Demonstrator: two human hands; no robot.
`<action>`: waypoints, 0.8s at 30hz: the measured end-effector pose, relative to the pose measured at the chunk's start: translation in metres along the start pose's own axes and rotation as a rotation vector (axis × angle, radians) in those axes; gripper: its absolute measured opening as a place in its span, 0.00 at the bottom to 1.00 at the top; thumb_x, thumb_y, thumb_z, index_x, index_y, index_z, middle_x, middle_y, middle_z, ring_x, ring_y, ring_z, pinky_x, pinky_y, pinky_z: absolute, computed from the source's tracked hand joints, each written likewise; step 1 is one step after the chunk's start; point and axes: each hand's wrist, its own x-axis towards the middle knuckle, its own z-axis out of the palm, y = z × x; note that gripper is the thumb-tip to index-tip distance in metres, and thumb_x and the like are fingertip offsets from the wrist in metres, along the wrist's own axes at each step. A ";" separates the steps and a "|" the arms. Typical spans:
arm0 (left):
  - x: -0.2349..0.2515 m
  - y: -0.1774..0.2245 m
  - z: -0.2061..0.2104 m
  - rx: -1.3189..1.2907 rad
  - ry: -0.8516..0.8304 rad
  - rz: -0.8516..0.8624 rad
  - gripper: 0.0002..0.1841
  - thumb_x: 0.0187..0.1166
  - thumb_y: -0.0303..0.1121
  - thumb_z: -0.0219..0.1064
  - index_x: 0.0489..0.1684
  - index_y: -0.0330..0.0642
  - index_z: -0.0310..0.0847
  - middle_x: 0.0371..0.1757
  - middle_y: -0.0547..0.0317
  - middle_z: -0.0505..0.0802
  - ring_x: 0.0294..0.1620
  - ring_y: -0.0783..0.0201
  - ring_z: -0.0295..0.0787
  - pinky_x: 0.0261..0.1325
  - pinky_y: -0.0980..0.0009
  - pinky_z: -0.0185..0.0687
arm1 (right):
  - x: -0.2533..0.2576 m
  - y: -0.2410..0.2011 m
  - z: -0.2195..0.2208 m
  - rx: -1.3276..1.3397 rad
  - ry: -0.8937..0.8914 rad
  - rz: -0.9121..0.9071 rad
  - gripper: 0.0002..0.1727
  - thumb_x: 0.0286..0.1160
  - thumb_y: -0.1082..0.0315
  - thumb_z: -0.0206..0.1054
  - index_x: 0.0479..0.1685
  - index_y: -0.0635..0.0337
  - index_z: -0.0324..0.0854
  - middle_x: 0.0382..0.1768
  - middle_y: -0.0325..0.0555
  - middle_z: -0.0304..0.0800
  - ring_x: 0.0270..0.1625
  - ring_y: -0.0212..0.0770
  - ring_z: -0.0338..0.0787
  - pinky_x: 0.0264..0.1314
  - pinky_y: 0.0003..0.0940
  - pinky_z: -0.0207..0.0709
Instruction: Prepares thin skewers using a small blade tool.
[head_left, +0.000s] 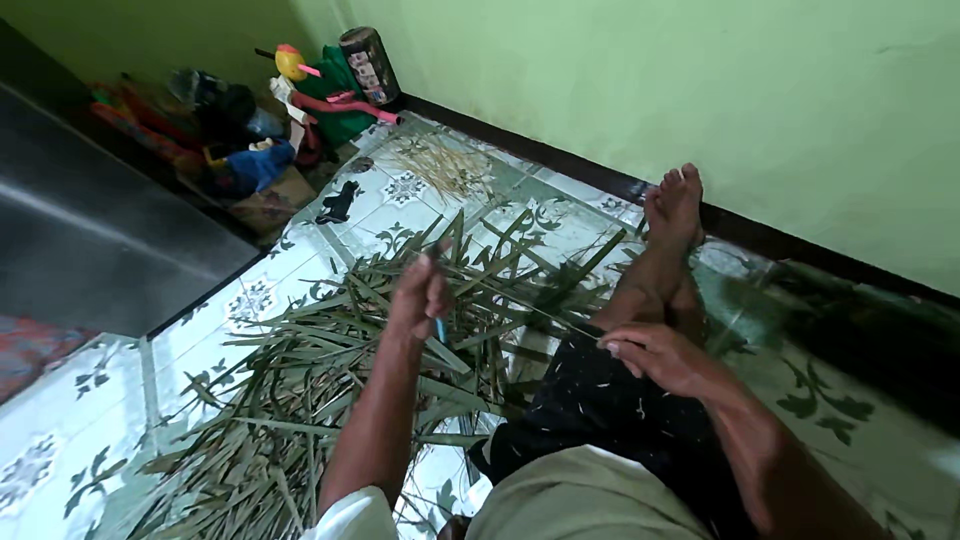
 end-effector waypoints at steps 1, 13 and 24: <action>-0.003 -0.016 0.013 0.047 -0.028 -0.075 0.25 0.80 0.53 0.66 0.72 0.52 0.78 0.10 0.73 0.78 0.07 0.78 0.72 0.13 0.81 0.73 | 0.004 -0.007 0.003 0.010 -0.017 0.000 0.15 0.86 0.66 0.56 0.51 0.63 0.89 0.27 0.37 0.83 0.23 0.24 0.76 0.30 0.22 0.75; -0.004 -0.029 0.030 0.053 -0.129 -0.175 0.24 0.83 0.48 0.66 0.70 0.43 0.81 0.11 0.72 0.79 0.08 0.77 0.73 0.15 0.81 0.73 | 0.003 0.001 0.007 0.003 -0.022 -0.091 0.16 0.85 0.66 0.56 0.48 0.63 0.90 0.29 0.37 0.83 0.24 0.22 0.75 0.29 0.18 0.73; -0.001 0.049 -0.007 0.208 0.024 -0.018 0.21 0.88 0.48 0.57 0.67 0.44 0.81 0.10 0.74 0.75 0.06 0.79 0.68 0.11 0.82 0.70 | -0.021 0.033 -0.008 -0.043 0.003 -0.009 0.16 0.84 0.65 0.56 0.46 0.61 0.90 0.28 0.36 0.84 0.23 0.23 0.76 0.29 0.21 0.74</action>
